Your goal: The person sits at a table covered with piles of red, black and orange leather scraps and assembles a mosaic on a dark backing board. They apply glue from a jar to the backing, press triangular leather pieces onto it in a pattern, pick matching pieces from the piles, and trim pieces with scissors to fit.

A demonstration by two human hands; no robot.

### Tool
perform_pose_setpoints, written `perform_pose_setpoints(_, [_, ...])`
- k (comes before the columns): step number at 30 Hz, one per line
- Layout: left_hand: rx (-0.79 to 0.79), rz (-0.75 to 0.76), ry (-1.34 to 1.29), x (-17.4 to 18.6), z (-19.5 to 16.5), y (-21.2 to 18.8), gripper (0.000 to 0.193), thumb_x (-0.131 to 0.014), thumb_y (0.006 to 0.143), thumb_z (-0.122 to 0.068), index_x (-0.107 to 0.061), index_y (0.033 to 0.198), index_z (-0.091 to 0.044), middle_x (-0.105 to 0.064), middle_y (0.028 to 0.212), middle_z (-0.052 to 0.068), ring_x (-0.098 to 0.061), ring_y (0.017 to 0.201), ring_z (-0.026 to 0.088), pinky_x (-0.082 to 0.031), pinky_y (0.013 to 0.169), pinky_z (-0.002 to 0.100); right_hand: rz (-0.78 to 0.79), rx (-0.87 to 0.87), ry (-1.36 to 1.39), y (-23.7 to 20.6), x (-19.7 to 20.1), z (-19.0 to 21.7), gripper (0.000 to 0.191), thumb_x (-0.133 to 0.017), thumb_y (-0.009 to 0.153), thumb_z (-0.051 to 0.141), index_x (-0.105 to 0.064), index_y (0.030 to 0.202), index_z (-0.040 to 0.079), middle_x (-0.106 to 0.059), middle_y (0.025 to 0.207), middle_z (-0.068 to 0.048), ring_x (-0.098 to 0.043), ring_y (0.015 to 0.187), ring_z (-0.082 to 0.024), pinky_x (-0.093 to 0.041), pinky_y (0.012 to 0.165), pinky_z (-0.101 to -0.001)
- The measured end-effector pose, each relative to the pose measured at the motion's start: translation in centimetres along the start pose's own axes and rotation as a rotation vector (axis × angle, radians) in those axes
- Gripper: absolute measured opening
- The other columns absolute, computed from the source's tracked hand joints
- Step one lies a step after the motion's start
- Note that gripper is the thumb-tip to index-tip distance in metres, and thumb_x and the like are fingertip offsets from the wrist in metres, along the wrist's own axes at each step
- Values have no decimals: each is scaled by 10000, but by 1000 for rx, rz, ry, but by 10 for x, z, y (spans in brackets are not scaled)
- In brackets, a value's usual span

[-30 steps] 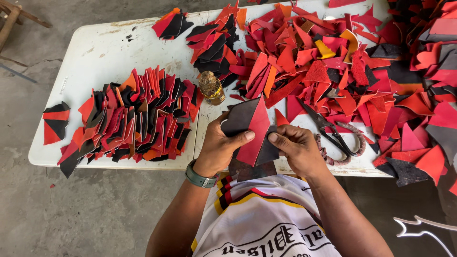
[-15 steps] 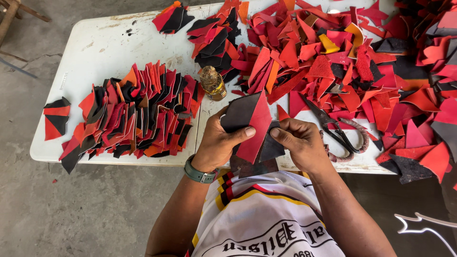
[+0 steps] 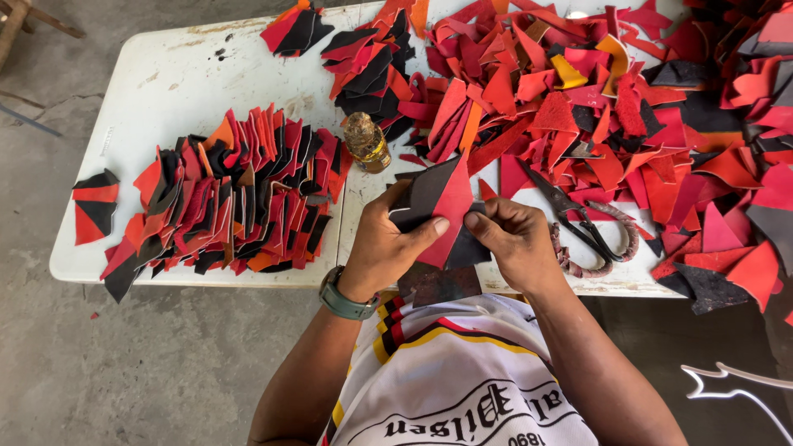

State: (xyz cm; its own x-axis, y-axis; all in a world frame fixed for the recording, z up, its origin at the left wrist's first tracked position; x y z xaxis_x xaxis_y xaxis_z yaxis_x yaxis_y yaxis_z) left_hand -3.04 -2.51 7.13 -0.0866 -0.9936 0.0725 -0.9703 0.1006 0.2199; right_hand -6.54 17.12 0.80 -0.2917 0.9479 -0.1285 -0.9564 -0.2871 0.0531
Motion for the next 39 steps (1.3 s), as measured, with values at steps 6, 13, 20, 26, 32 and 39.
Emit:
perform_pose_setpoints(6, [64, 54, -603, -13, 4, -1, 441, -775, 888, -110, -628, 1287, 8, -721, 1201, 47, -679, 1096, 134, -549, 1007, 320, -6, 45, 41, 16, 3, 13, 163, -752, 980, 158, -750, 996, -4, -639, 825, 48, -468, 723, -32, -379, 632, -220])
perform_pose_setpoints(13, [-40, -96, -382, -31, 13, 2, 301, -762, 977, -104, -689, 1244, 14, -734, 1164, 44, -661, 1064, 119, -542, 969, 311, 165, 52, 224, 0, 1, 36, 448, -753, 905, 83, -635, 1312, -62, -730, 1196, -94, -684, 1037, -124, -556, 928, -297])
perform_pose_setpoints(20, [-36, -81, -363, -24, 7, 2, 271, -761, 977, -119, -710, 1211, 7, -755, 1125, 43, -673, 1027, 112, -549, 940, 304, 248, -82, 431, 2, 4, 38, 419, -742, 926, 31, -645, 1306, -118, -739, 1180, -141, -698, 1006, -163, -563, 887, -311])
perform_pose_setpoints(26, [-40, -98, -168, -19, 2, 1, 241, -740, 987, -163, -712, 1157, 5, -764, 1046, 35, -678, 958, 96, -563, 869, 288, 176, 1, 141, 3, 0, 40, 387, -737, 922, 61, -677, 1278, -79, -763, 1133, -99, -702, 988, -128, -574, 896, -290])
perform_pose_setpoints(32, [-94, -131, -50, -20, -5, -1, 250, -736, 991, -193, -704, 1148, 0, -762, 1023, 44, -684, 925, 98, -571, 829, 286, 134, 38, 7, 2, -4, 46, 355, -735, 922, 50, -689, 1260, -48, -769, 1095, -89, -702, 951, -105, -586, 855, -284])
perform_pose_setpoints(39, [-104, -249, 135, -26, -13, 1, 175, -725, 968, -133, -720, 1098, -16, -751, 922, 37, -657, 801, 93, -551, 723, 272, 69, 112, -126, 6, -3, 42, 233, -701, 958, 123, -702, 1149, -10, -714, 937, 1, -598, 822, -41, -515, 742, -234])
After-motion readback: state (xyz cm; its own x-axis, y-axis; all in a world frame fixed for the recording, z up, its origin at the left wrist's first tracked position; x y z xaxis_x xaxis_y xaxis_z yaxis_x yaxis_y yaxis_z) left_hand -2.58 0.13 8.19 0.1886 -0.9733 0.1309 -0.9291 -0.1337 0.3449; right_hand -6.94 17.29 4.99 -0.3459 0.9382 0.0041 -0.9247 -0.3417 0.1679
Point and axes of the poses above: each hand's wrist, its own y-axis towards the middle knuckle, its own x-axis out of the back of the hand, z = x × y, the point moved 5 cm from there along y, towards the middle knuckle
